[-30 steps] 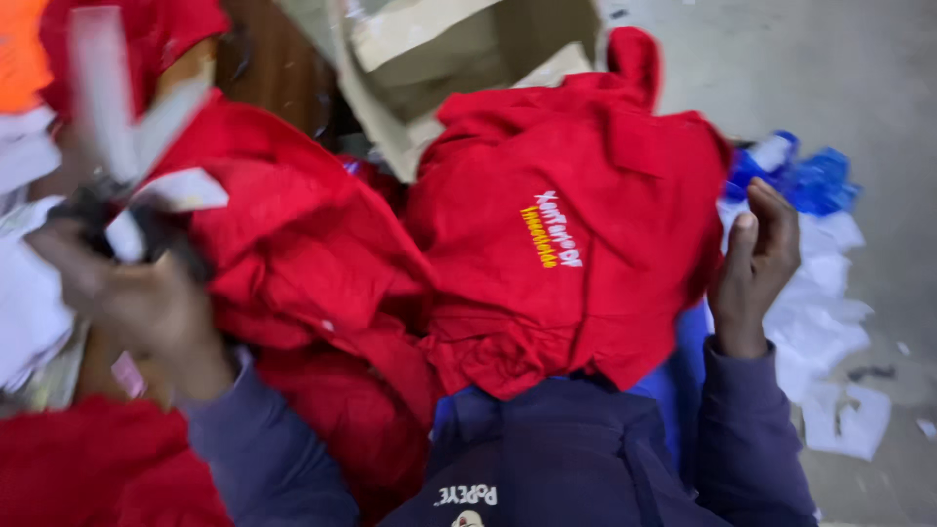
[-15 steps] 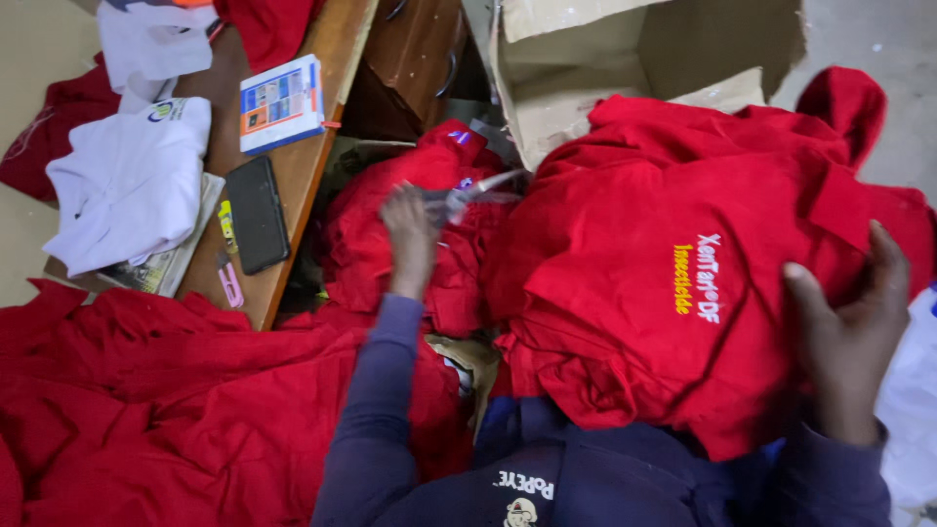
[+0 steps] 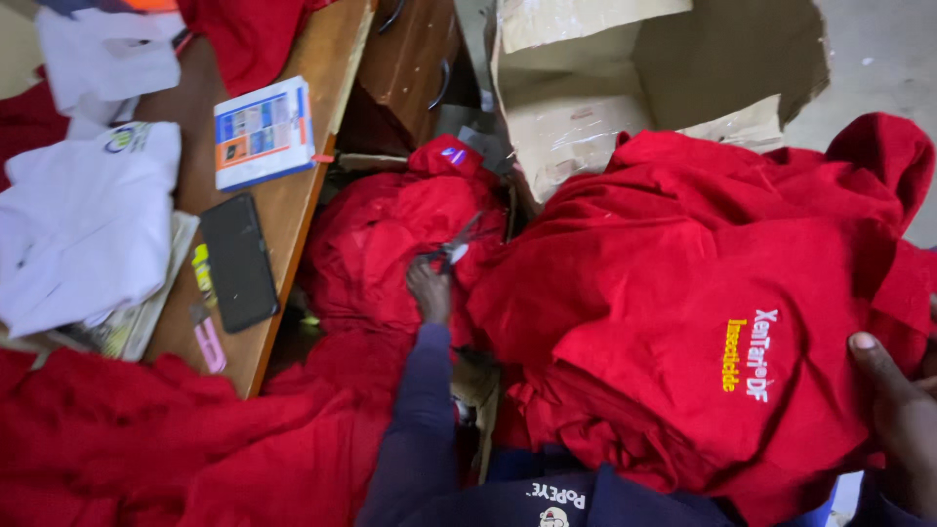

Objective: The person uses scissors to cut a white paper template into smaller pieces. The person repeatedly cuts the paper and places the cut pieces on a pile of red shirts.

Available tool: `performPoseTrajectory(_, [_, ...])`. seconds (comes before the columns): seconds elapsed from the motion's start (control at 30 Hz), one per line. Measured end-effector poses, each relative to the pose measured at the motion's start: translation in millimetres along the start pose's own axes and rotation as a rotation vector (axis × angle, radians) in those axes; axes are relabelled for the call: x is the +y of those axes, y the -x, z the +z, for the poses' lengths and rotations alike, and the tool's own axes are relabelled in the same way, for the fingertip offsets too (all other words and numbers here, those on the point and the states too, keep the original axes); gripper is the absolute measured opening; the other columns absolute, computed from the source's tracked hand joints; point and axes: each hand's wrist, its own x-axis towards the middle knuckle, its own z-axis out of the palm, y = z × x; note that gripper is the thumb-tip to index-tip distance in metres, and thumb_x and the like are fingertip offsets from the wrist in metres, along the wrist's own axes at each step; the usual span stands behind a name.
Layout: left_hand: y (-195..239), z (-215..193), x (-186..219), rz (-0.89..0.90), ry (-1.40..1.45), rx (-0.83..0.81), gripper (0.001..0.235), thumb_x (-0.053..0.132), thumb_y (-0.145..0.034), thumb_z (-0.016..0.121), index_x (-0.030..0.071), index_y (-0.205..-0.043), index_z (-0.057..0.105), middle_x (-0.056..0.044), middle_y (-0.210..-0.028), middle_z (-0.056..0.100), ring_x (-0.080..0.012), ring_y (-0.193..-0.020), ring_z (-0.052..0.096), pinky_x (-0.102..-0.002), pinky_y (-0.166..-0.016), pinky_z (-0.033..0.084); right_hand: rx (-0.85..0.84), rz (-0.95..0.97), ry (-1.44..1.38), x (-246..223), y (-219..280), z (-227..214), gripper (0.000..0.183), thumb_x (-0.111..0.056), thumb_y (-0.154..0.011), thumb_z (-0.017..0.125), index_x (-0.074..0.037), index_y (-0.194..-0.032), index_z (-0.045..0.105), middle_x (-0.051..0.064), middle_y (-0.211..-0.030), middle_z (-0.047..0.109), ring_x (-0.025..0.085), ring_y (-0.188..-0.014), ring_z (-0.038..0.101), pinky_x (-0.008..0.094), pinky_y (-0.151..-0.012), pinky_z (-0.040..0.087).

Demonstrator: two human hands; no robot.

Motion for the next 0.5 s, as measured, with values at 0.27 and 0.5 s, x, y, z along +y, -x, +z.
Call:
performPoseTrajectory(0.27, [-103.1,7.5,-73.3,-0.038,-0.262,0.072,0.052,0.038,-0.103,0.056,-0.004,-0.133,0.058,-0.025,-0.134,0.066,-0.0388,-0.13,0.059,-0.051,-0.115,0.042,0.02,0.153,0.147,9.6,-4.6,-5.9,0.054,-0.01,-0.113,0.064,0.009,-0.161,0.05,0.03,-0.149,0.057,0.043,-0.131,0.057,0.051,-0.112,0.045])
performPoseTrajectory(0.5, [-145.0,44.2,-79.8,-0.203,-0.016,-0.162,0.067,0.025,-0.081,0.078,-0.006,-0.134,0.051,-0.033,-0.137,0.057,-0.0507,-0.133,0.049,-0.059,-0.119,0.029,0.03,0.137,-0.027,39.1,-2.2,-7.1,0.065,-0.006,-0.095,0.072,-0.008,-0.152,0.04,0.018,-0.148,0.058,0.028,-0.131,0.058,0.039,-0.115,0.048])
